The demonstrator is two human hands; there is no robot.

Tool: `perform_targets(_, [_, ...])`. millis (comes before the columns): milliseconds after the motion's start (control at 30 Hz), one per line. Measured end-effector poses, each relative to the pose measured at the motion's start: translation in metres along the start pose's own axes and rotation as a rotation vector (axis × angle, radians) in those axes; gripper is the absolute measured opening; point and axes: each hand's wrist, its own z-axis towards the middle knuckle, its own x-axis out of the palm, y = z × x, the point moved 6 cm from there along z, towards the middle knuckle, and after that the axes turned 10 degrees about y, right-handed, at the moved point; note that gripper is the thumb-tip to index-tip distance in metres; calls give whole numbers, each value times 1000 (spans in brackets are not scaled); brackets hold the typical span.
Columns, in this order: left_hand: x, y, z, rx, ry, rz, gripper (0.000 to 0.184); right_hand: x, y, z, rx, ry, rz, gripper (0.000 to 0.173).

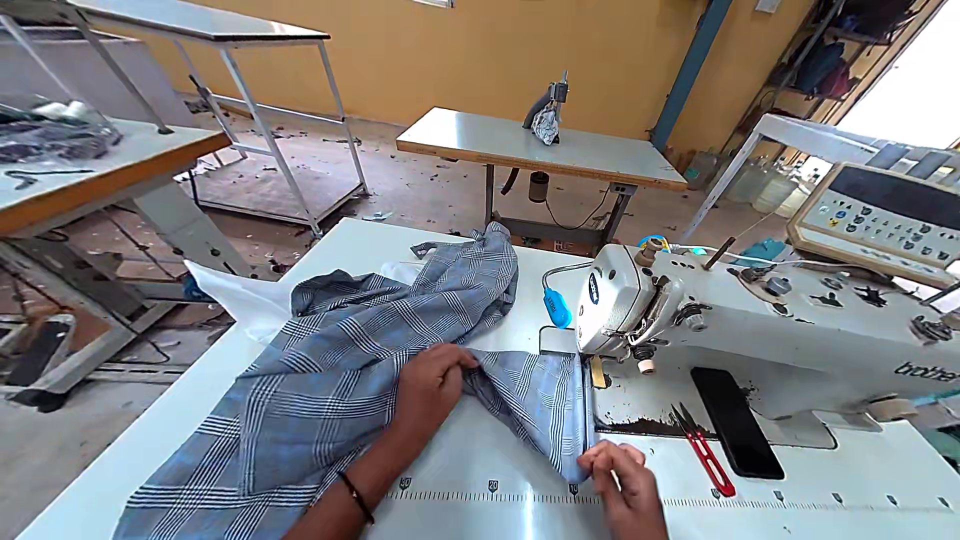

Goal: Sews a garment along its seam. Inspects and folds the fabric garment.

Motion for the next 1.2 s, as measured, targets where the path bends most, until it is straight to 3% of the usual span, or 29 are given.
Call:
perform_targets(33, [7,-16,2,63,-7,-61,26,4,-6,-9,54,15,-29,16])
perform_targets(67, [22,-38,2,148,112,-140,28,9,-11,-15,107,41,-40,11])
perform_targets(133, [58,-86,-3,349,554,-209,38,13,-17,-23,151,45,-37,7])
perform_targets(200, [83,-105,-11,474,775,-156,26,11,-19,-28,154,36,-66,19])
perform_targets(300, [91,-99,-10,527,709,-153,19,9,-20,-31,172,92,-165,48])
perform_targets(367, [93,-101,-10,513,682,-251,21,12,-20,-27,153,97,-288,33])
perform_targets(433, [96,-99,-7,429,710,-357,27,14,-21,-23,101,98,-370,15])
perform_targets(567, [100,-90,2,27,912,-259,47,13,-21,-27,-62,75,-460,13])
perform_targets(733, [110,-102,3,-399,1088,-164,35,9,-14,-28,-110,-31,-501,13])
perform_targets(833, [117,-101,0,-581,1032,-178,36,12,-17,-31,-97,-24,-521,15])
perform_targets(1200, [153,-87,17,-844,788,-224,38,16,-25,-38,5,-15,-414,12])
